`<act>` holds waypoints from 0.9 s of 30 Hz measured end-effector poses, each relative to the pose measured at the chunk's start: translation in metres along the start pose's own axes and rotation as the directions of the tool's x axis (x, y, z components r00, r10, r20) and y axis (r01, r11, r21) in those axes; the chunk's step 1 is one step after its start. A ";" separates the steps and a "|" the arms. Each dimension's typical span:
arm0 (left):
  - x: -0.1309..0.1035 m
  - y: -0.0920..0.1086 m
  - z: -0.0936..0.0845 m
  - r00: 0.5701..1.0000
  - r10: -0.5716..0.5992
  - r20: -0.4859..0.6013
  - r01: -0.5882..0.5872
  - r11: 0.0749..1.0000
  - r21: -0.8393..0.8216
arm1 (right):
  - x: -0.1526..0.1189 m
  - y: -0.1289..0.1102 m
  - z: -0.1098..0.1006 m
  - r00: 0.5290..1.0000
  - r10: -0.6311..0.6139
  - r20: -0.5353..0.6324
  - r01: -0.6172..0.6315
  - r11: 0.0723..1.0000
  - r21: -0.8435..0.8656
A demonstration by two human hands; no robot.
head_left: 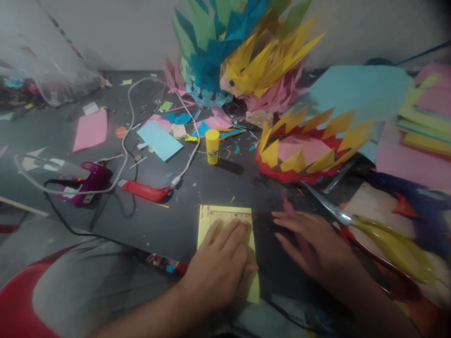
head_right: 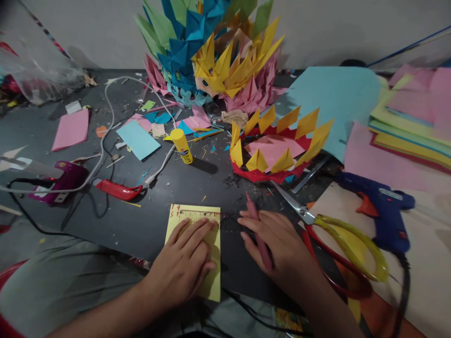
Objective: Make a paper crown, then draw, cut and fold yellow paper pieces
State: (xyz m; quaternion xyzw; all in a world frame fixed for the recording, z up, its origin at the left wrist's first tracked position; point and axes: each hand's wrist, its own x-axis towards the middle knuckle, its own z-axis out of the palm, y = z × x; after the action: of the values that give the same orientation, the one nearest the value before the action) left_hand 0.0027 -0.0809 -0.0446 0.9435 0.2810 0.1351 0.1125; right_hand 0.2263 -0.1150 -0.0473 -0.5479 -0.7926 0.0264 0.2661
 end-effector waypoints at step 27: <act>-0.001 0.001 0.001 1.000 0.000 -0.002 0.000 1.000 0.022 | 0.000 -0.003 0.000 0.999 0.023 0.024 -0.022 0.999 -0.034</act>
State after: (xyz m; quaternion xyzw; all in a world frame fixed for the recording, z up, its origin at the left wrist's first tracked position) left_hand 0.0027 -0.0823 -0.0455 0.9445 0.2826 0.1330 0.1019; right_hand 0.2235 -0.1163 -0.0467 -0.5608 -0.7899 0.0229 0.2469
